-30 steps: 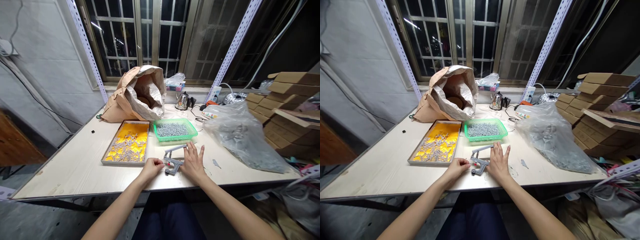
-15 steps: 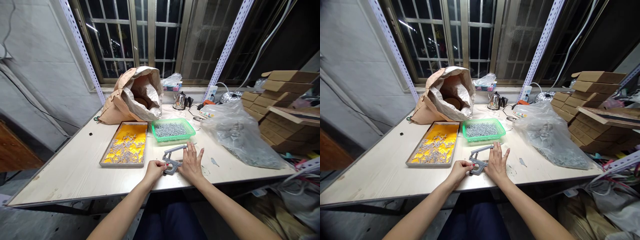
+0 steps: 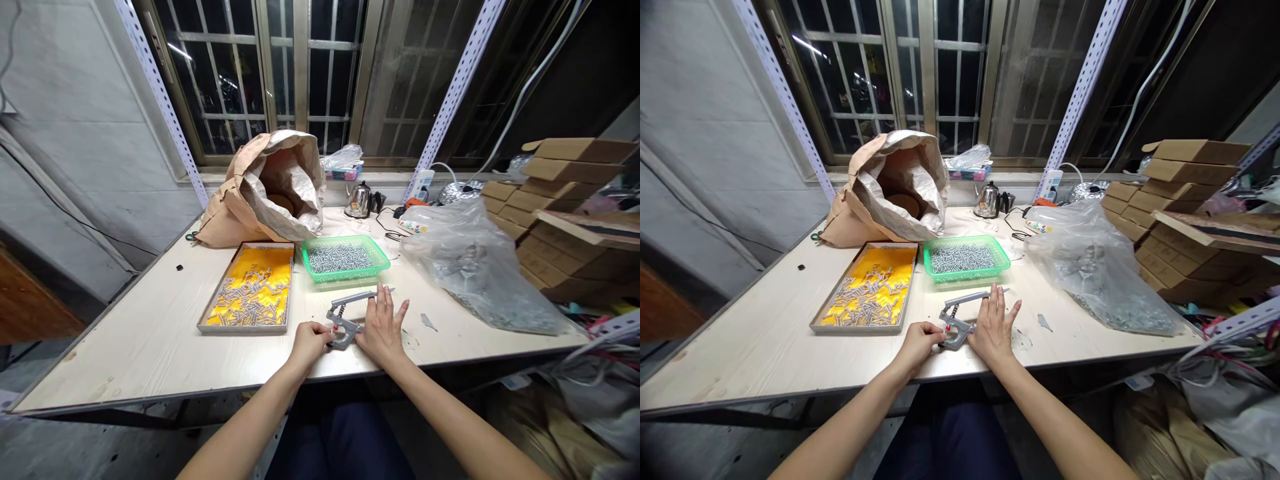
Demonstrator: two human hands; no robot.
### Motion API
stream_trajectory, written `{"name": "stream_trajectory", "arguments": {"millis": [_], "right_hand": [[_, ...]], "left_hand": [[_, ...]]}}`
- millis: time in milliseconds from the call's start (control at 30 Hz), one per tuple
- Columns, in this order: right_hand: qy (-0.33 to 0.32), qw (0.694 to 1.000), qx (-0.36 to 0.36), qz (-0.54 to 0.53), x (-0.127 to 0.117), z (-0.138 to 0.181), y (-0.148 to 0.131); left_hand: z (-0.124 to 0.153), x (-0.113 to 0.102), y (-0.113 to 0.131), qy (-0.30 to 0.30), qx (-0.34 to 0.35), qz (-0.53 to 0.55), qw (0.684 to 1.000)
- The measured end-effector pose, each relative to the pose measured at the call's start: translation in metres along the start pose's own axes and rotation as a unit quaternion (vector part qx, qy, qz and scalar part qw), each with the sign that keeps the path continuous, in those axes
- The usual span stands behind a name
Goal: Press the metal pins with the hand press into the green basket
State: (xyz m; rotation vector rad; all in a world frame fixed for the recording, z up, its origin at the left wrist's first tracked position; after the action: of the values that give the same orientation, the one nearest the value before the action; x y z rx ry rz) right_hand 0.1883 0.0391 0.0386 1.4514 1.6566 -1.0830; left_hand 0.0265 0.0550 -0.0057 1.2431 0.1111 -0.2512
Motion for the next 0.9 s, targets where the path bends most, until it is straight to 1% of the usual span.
{"name": "stream_trajectory", "arguments": {"millis": [167, 267, 367, 600, 700, 767, 833, 900], "right_hand": [[-0.007, 1.000, -0.003, -0.002, 0.000, 0.002, -0.003], [-0.007, 1.000, -0.008, -0.007, 0.000, 0.003, -0.005], [-0.005, 1.000, -0.014, -0.014, 0.000, 0.003, -0.006], [0.028, 0.998, -0.027, -0.047, -0.005, 0.003, -0.006], [0.042, 0.996, -0.048, -0.060, -0.008, 0.001, -0.005], [0.046, 0.993, -0.075, -0.075, -0.008, -0.002, -0.003], [0.044, 0.990, -0.105, -0.088, -0.007, -0.006, -0.001], [0.023, 0.988, -0.133, -0.081, -0.004, -0.010, 0.001]], "left_hand": [[0.001, -0.002, 0.000, -0.013, 0.036, -0.065, 0.997], [0.001, -0.001, 0.001, -0.035, 0.038, -0.084, 0.995], [0.002, -0.002, 0.002, -0.045, 0.040, -0.092, 0.994], [0.004, -0.002, 0.001, -0.051, 0.029, -0.066, 0.996], [0.006, -0.004, 0.004, -0.067, 0.030, -0.054, 0.996], [0.006, -0.007, 0.007, -0.081, 0.037, -0.032, 0.996], [0.004, -0.015, 0.008, -0.070, 0.043, 0.000, 0.997], [0.001, -0.025, 0.006, -0.034, 0.038, 0.019, 0.999]]}}
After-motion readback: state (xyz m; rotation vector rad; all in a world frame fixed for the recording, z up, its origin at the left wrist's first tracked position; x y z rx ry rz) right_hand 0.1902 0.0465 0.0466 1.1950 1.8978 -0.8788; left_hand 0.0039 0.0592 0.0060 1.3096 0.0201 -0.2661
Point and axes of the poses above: each hand's wrist, its own z-axis away from the middle knuckle, its own x-axis out of the palm, y = z × x, the point moved 5 cm from there along -z, towards the middle knuckle, and after that the axes turned 14 degrees about -z, right-handed, at the moved point
